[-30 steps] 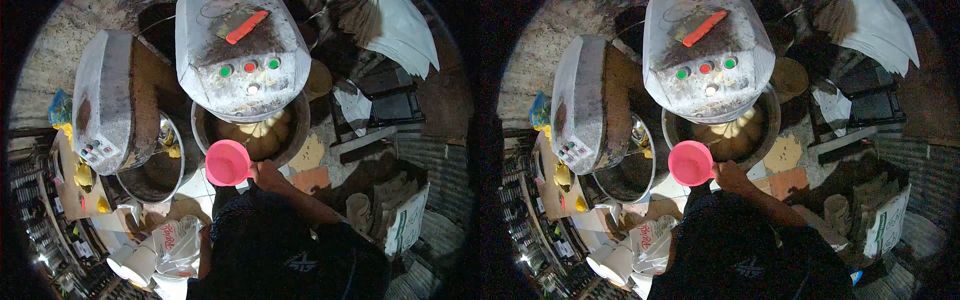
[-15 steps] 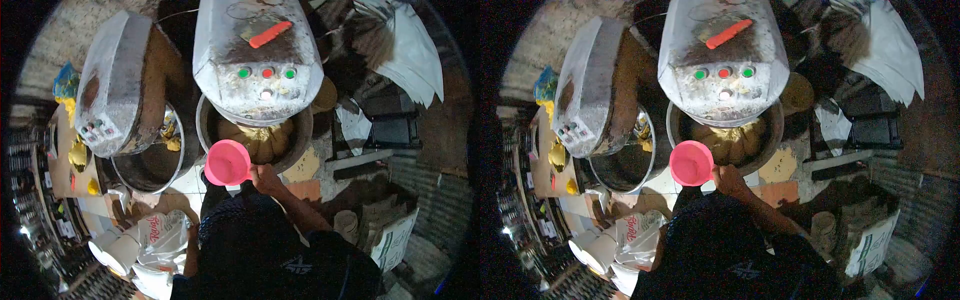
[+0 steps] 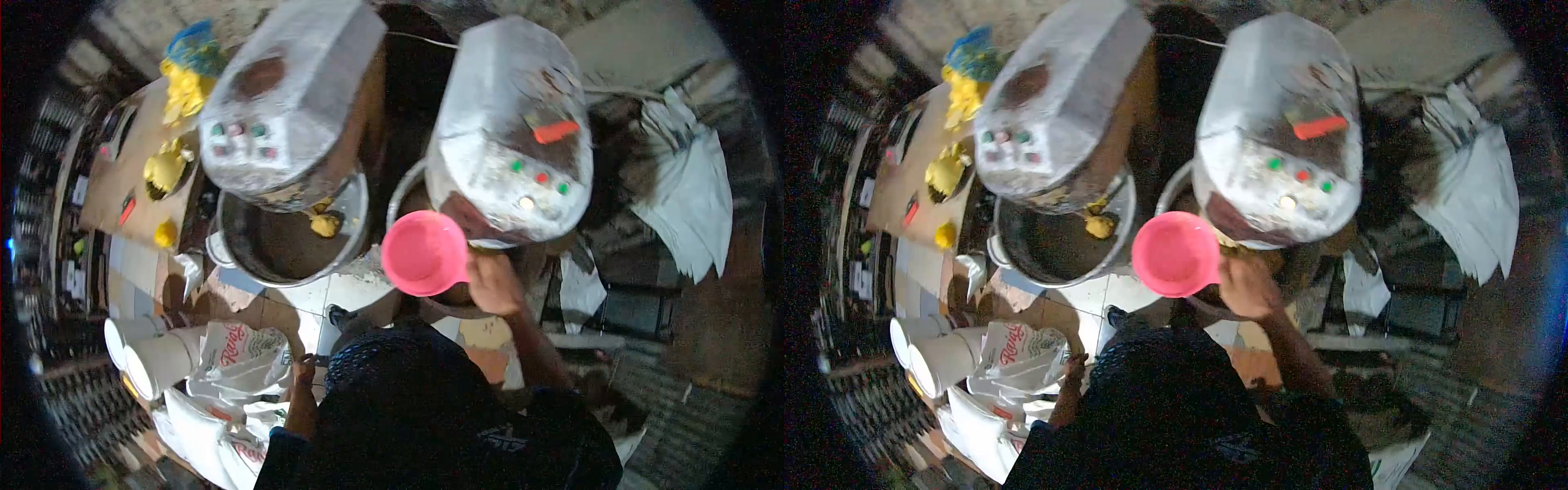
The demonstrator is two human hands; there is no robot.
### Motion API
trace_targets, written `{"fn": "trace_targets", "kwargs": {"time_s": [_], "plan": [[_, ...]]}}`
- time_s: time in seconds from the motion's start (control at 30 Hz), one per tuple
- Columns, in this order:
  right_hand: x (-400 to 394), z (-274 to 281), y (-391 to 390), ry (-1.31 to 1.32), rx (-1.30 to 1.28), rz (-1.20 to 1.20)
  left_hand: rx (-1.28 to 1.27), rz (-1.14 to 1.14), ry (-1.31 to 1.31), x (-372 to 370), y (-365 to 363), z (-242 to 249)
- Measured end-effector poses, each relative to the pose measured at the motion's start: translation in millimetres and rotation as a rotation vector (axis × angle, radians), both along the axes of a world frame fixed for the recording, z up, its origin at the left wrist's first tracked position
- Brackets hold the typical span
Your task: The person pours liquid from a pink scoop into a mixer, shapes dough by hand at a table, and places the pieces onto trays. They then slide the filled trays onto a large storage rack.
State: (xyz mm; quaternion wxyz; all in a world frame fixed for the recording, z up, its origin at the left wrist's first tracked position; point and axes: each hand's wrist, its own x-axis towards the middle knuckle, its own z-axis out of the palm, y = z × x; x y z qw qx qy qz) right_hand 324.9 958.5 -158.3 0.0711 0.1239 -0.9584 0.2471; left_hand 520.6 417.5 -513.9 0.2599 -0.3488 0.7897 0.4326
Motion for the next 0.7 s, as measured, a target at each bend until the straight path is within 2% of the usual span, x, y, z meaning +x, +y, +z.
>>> {"fn": "trace_targets", "kwargs": {"time_s": [0.07,0.13,0.17,0.2,0.23,0.27,0.33,0.37,0.4,0.43,0.47,0.53,0.57,0.6,0.67,0.7], "plan": [[-25.0,29.1,-5.6,-0.082,0.055,-0.013,0.259,0.246,-0.044,4.5,-19.4,-10.1],[-50.3,67.1,-19.6,-0.364,-0.005,-0.168,-0.192,0.086,0.003,10.9,-17.7,-18.4],[-61.4,63.6,-13.4,0.054,0.089,0.103,-0.138,0.150,-0.025,14.6,-24.2,-22.8],[-80.0,80.4,-28.6,0.010,-0.010,-0.032,-0.083,0.211,-0.057,21.8,-32.1,-26.4],[-95.7,97.2,-34.4,-0.002,0.020,0.066,-0.075,0.077,0.064,33.2,-39.3,-23.4],[-110.7,114.5,-42.9,-0.016,0.051,0.159,-0.035,0.141,0.136,44.8,-48.7,-21.5],[-140.1,164.2,-88.4,-0.494,-0.226,-0.197,0.005,0.223,0.229,67.9,-72.0,-20.7],[-155.6,152.1,-99.0,-0.384,-0.332,-0.422,-0.065,0.082,0.197,80.8,-85.5,-20.3],[-181.1,155.3,-100.1,-0.336,-0.274,-0.255,-0.138,-0.062,0.160,99.2,-98.6,-20.8],[-208.4,143.5,-90.1,-0.156,-0.196,-0.059,0.029,0.121,0.073,99.3,-110.1,-17.4],[-231.2,136.5,-93.1,0.025,-0.116,0.134,-0.112,-0.045,0.284,109.1,-122.2,-12.8],[-242.6,183.3,-169.4,-0.377,-0.494,-0.250,-0.172,0.019,0.360,109.4,-138.6,-24.9],[-255.7,189.3,-192.0,-0.365,-0.499,-0.259,-0.112,0.097,0.468,150.2,-152.1,-5.5],[-272.2,192.0,-210.2,-0.353,-0.496,-0.251,0.085,0.394,0.159,136.1,-175.5,-19.9],[-305.4,187.5,-235.7,-0.407,-0.515,-0.408,0.065,0.387,0.306,163.1,-195.2,-17.1],[-317.6,183.6,-248.8,-0.349,-0.530,-0.371,0.072,0.391,0.313,162.6,-206.3,-16.7]]}}
